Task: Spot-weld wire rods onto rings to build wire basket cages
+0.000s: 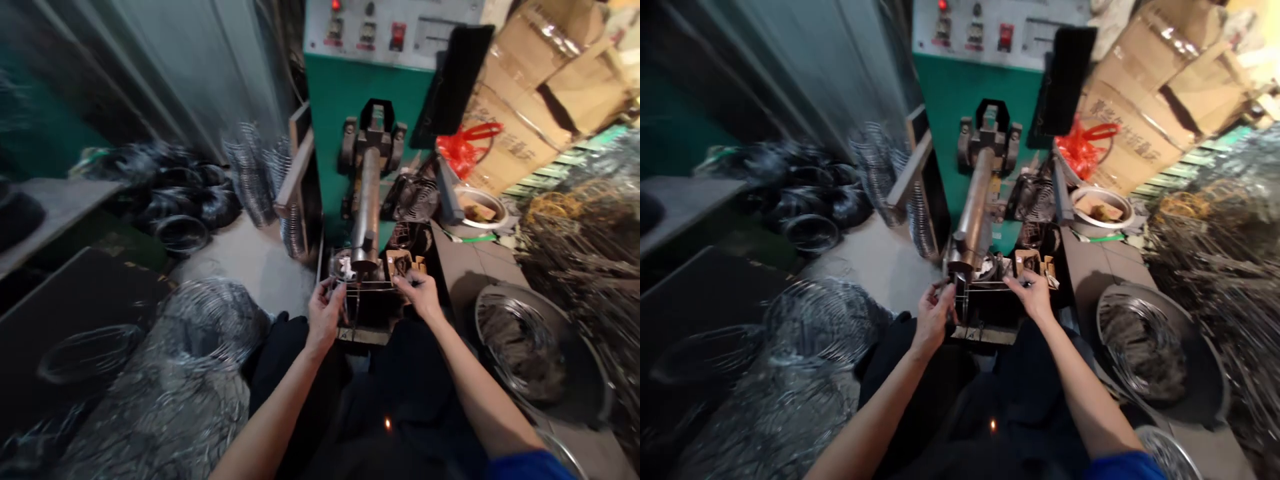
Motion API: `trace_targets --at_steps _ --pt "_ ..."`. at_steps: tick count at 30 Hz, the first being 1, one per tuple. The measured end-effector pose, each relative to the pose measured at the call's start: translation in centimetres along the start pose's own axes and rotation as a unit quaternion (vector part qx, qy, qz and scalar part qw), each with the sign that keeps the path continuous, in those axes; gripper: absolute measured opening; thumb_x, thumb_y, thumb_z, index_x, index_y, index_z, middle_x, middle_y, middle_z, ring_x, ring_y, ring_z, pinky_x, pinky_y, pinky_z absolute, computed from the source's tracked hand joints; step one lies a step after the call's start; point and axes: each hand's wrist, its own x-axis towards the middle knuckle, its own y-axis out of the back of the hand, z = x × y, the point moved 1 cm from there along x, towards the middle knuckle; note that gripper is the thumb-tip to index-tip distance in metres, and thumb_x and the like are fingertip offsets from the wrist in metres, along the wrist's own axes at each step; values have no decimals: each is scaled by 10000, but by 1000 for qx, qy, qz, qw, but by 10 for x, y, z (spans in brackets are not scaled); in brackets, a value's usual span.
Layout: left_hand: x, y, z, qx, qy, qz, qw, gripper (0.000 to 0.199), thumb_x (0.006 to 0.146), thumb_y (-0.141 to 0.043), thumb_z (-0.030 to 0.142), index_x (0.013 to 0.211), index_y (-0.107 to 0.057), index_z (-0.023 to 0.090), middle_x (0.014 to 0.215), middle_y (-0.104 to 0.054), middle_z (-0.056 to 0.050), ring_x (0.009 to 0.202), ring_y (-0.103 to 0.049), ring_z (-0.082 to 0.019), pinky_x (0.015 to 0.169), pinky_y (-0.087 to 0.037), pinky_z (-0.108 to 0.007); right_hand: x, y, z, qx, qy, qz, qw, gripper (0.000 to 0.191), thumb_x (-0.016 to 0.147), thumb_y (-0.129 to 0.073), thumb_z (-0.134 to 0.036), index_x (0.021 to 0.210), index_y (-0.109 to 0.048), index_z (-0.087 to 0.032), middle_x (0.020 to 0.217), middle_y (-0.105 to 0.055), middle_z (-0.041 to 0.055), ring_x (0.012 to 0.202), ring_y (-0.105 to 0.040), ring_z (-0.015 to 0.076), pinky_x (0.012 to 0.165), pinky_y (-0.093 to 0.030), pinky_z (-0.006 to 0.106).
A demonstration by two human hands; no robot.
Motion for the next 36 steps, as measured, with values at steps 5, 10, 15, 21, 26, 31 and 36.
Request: trace_targets --at_steps 5,10,15,21,26,31,36 --pt "2 3 0 26 -11 21 999 507 689 -865 470 1003 -616 160 596 -557 87 385 -475 -67 359 -416 -171 -9 69 53 -224 -55 71 970 315 925 -597 -501 980 -659 -197 1020 -653 75 952 -594 207 872 -457 297" --pt "3 -5 0 31 6 37 999 533 638 -894 427 1014 -617 170 596 -562 94 402 -482 -69 371 -400 -160 -81 193 136 -419 -399 107 808 379 978 -500 -303 1277 -594 -90 1248 -622 229 1136 -615 271 956 -467 354" --pt "0 -7 0 52 9 53 997 523 627 -893 440 983 -608 183 591 -563 83 436 -476 -86 380 -414 -174 -145 225 191 -411 -526 69 741 343 894 -602 -210 1173 -673 -24 1141 -670 298 1057 -682 326 883 -513 377" --pt "-2 -13 4 89 -16 74 993 393 674 -851 390 896 -609 174 566 -548 79 406 -473 -105 371 -426 -218 -154 223 215 -415 -509 55 752 309 887 -538 -97 1143 -712 -97 1217 -668 257 1202 -635 302 1019 -453 381" --pt "-11 -14 10 103 -43 98 989 399 620 -862 395 879 -643 185 504 -519 84 395 -445 -113 348 -407 -222 -157 233 205 -387 -498 104 769 319 880 -569 -157 1172 -687 -108 1205 -679 235 1176 -644 310 1012 -459 388" --pt "-36 2 12 88 -22 82 992 420 595 -885 390 892 -674 183 519 -535 75 397 -449 -107 330 -409 -212 -148 260 177 -330 -478 235 779 379 924 -512 -275 1213 -645 -70 1127 -694 256 1085 -667 316 934 -495 368" --pt "-54 25 3 63 -3 72 995 474 613 -891 373 984 -673 175 589 -574 78 407 -472 -94 350 -443 -207 -120 281 130 -253 -379 339 823 473 926 -467 -467 1088 -662 -68 907 -717 188 847 -677 272 766 -530 342"
